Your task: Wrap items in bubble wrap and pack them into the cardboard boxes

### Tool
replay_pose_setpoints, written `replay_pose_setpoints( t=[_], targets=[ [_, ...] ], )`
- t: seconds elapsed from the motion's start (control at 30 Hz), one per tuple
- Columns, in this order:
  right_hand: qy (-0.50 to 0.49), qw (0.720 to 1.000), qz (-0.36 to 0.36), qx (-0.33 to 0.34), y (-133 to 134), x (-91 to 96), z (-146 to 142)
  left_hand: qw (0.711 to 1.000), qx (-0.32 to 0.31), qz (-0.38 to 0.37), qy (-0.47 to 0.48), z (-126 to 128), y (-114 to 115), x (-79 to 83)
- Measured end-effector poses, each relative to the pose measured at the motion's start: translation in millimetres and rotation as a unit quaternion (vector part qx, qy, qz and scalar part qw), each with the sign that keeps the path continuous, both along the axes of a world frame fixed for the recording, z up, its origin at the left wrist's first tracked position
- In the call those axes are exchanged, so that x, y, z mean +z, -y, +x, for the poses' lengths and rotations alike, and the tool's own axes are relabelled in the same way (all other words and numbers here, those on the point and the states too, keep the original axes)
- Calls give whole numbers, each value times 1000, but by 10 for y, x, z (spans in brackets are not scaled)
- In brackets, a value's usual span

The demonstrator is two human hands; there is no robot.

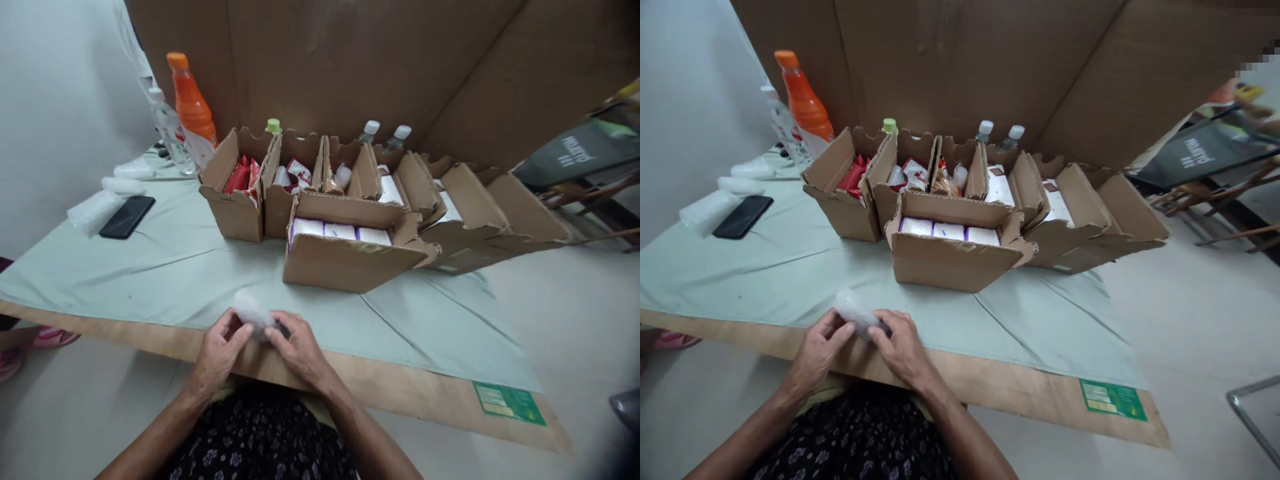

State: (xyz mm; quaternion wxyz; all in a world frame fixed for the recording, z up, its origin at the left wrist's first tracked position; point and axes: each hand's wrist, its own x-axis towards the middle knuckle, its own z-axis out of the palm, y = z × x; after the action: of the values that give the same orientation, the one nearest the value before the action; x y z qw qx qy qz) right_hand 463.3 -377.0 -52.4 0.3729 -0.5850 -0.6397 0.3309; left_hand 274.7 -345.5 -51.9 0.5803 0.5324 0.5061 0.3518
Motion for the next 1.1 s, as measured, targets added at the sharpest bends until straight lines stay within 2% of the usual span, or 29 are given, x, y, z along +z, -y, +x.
replay_pose_setpoints(
  t=[0.1, 0.17, 0.23, 0.3, 0.4, 0.47, 0.53, 0.63, 0.73, 0.83, 0.9, 0.93, 0.97, 1.0, 1.07, 1.1],
  targets=[
    [-45, 999, -17, -10, 183, 43, 129, 999, -46, 23, -7, 86, 0, 73],
    [-104, 994, -34, -15, 252, 103, 290, 992, -105, 59, -37, 129, 9, 119],
    [-154, 987, -54, 16, 295, 208, 458, 979, -170, 95, -64, 187, 29, 164],
    [-147, 986, -63, 47, 325, 343, 588, 966, -219, 113, -78, 263, 40, 208],
    [-84, 995, -53, 34, 360, 520, 685, 956, -265, 90, -86, 367, 2, 255],
    [-69, 997, -32, 15, 374, 579, 710, 951, -301, 38, -59, 401, -63, 262],
    [-81, 997, -13, 15, 380, 591, 729, 941, -337, -26, 8, 408, -136, 248],
    [-116, 993, 0, 33, 373, 564, 766, 910, -385, -114, 107, 418, -194, 205],
    [-149, 988, 20, 37, 353, 543, 806, 863, -402, -235, 196, 485, -161, 128],
    [-186, 979, 74, 27, 324, 541, 848, 791, -378, -397, 272, 581, -103, 38],
    [-210, 972, 94, 40, 303, 523, 877, 748, -382, -461, 287, 622, -89, 22],
    [-219, 970, 94, 48, 294, 501, 892, 739, -389, -468, 291, 633, -91, 35],
    [-224, 970, 88, 43, 288, 467, 905, 744, -388, -459, 292, 640, -99, 61],
    [-230, 970, 80, 19, 287, 420, 916, 766, -374, -436, 288, 647, -112, 96],
    [-265, 960, 57, -68, 301, 303, 918, 852, -297, -342, 261, 670, -140, 171],
    [-301, 947, 41, -108, 317, 240, 905, 898, -245, -279, 235, 691, -149, 202]
  ],
)
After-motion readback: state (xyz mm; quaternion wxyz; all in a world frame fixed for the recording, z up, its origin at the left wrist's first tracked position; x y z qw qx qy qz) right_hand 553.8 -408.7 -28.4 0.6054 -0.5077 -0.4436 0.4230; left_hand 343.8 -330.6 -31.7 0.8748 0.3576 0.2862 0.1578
